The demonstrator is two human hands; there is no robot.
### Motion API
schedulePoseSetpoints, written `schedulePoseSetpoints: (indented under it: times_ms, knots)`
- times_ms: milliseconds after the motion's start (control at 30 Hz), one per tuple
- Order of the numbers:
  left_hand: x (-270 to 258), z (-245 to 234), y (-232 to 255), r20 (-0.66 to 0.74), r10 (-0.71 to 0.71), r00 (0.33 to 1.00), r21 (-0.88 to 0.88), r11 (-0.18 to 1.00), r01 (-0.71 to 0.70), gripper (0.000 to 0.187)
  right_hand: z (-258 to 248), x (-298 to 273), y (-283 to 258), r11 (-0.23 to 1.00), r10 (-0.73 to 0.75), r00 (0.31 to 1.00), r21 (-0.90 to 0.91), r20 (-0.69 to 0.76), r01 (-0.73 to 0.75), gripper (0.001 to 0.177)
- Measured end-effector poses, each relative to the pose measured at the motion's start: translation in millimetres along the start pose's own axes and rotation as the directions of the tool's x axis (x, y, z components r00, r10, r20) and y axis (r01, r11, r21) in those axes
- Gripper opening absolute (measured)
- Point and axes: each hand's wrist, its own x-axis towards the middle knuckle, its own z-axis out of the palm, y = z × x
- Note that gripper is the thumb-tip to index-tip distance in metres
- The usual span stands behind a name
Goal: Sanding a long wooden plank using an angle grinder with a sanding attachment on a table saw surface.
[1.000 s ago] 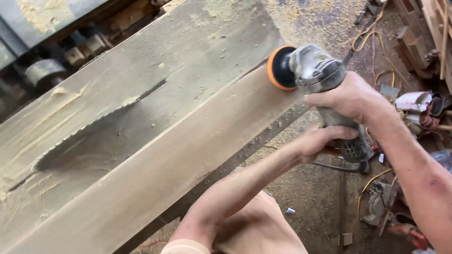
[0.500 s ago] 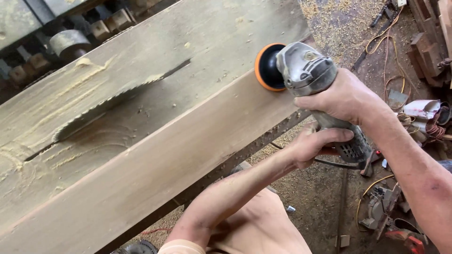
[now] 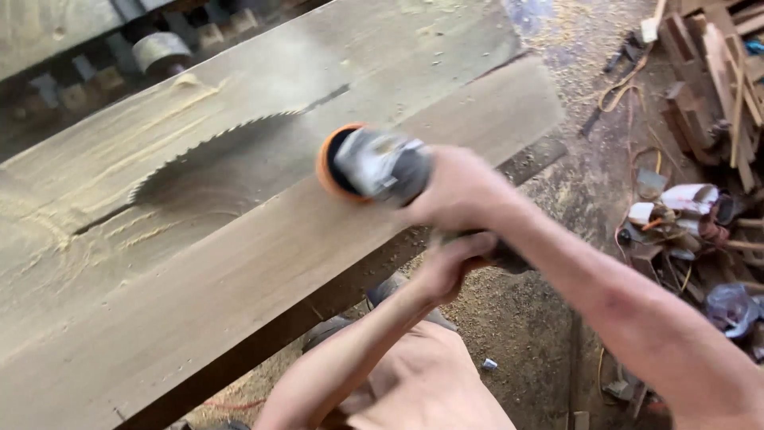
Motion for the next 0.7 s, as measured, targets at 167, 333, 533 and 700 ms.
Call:
schedulePoseSetpoints:
  times_ms: [167, 333, 533, 700]
  knots:
    - [6, -9, -10, -0.026, -0.046, 0.999, -0.017, 0.999, 0.045, 0.042, -2, -5, 3, 1.000, 0.020, 1.000, 0.003, 0.014, -0.020, 0.059]
    - [59, 14, -42, 0.115, -0.114, 0.987, 0.055, 0.993, 0.108, 0.045, -41, 23, 60, 0.992, 0.089, 0.994, 0.092, -0.061, -0.083, 0.052]
    - [116, 65, -69, 0.200, -0.285, 0.938, 0.087, 0.958, 0.272, 0.062, -93, 40, 132, 0.914, 0.254, 0.944, 0.372, -0.209, -0.163, 0.033]
    - [148, 83, -90, 0.217, -0.374, 0.902, 0.158, 0.925, 0.345, 0.069, -116, 55, 184, 0.891, 0.263, 0.922, 0.438, -0.284, -0.119, 0.039]
